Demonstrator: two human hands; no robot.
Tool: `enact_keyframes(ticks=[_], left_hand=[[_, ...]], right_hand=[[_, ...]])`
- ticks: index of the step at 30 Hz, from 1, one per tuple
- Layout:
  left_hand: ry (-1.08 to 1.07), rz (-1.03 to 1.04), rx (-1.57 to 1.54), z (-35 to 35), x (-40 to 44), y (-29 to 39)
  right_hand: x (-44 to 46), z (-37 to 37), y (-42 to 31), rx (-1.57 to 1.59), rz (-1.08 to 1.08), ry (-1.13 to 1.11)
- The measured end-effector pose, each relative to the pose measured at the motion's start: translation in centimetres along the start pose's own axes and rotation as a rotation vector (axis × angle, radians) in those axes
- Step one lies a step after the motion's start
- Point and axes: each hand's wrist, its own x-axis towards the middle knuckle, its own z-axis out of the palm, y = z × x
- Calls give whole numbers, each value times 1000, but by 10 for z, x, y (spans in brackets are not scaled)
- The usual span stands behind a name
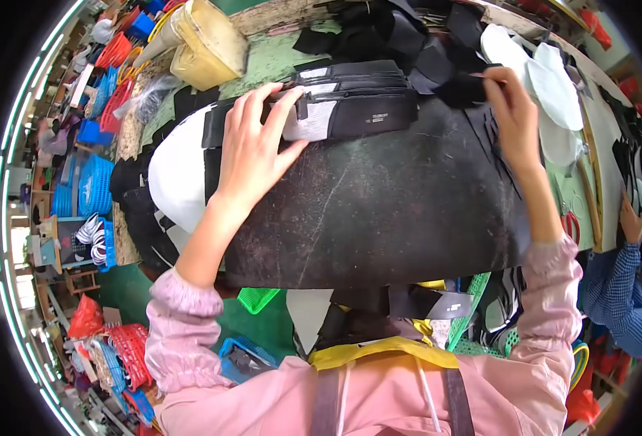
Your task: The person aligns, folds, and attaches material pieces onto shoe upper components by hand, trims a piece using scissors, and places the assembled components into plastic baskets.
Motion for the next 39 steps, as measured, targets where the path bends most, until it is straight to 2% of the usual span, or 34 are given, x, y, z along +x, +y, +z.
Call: enact_keyframes(ticks=[1, 3, 5, 6, 8, 9, 11, 12, 15, 16, 17, 18, 20, 21, 23, 25, 26, 27, 28, 31, 35, 39], left_hand=[[10, 46, 31, 6, 0, -8], [70, 100, 23, 8, -1, -9], [112, 153, 52, 4, -3, -6], [136, 184, -7, -1, 0, 0], [18, 228, -109, -9, 7, 8], [-58, 232, -116, -9, 9, 12], [9, 249, -133, 13, 20, 4], [67, 233, -139, 19, 25, 2], [235, 318, -50, 17, 27, 12], [238, 338, -67, 12, 24, 16], [243, 356, -83, 6, 19, 18], [130, 409, -278, -1, 15, 21], [-187, 361, -600, -25, 11, 45], [-351, 337, -724, -33, 12, 58], [-516, 228, -945, -26, 10, 75], [-701, 8, -1088, -22, 14, 81], [-703, 8, -1053, -15, 12, 82], [-707, 9, -1022, -8, 9, 83], [-784, -191, -1079, -2, 6, 86], [-599, -108, -770, 25, -6, 94], [-556, -34, -577, 33, -13, 101], [-606, 49, -477, 32, -13, 95]], right_hand=[[-6, -12, 2, -34, 104, -6], [-19, -29, 1, 82, 107, -215], [-33, -46, 2, -4, 267, -454], [-36, -48, 2, -20, 318, -488], [-46, -50, 3, -52, 432, -550], [-48, -46, 1, -161, 294, -418], [-49, -32, -5, -374, 4, -145], [-48, -33, -8, -369, 91, -185], [-52, -26, -28, -243, 9, -162], [-53, -27, -40, -217, 36, -152], [-55, -29, -52, -192, -28, -133], [-58, -32, -65, -166, -88, -114], [-56, -39, -103, -189, -241, -262], [-55, -35, -122, -359, -321, -330], [-54, -26, -128, -346, -313, -447], [-56, -18, -108, -187, -237, -673], [-63, -15, -100, -127, -19, -780], [-71, -5, -90, 84, 79, -790], [-76, -3, -89, 65, 136, -784], [-88, 5, -75, 34, 249, -787], [-84, -1, -78, 22, 445, -869], [-83, -3, -72, -70, 325, -903]])
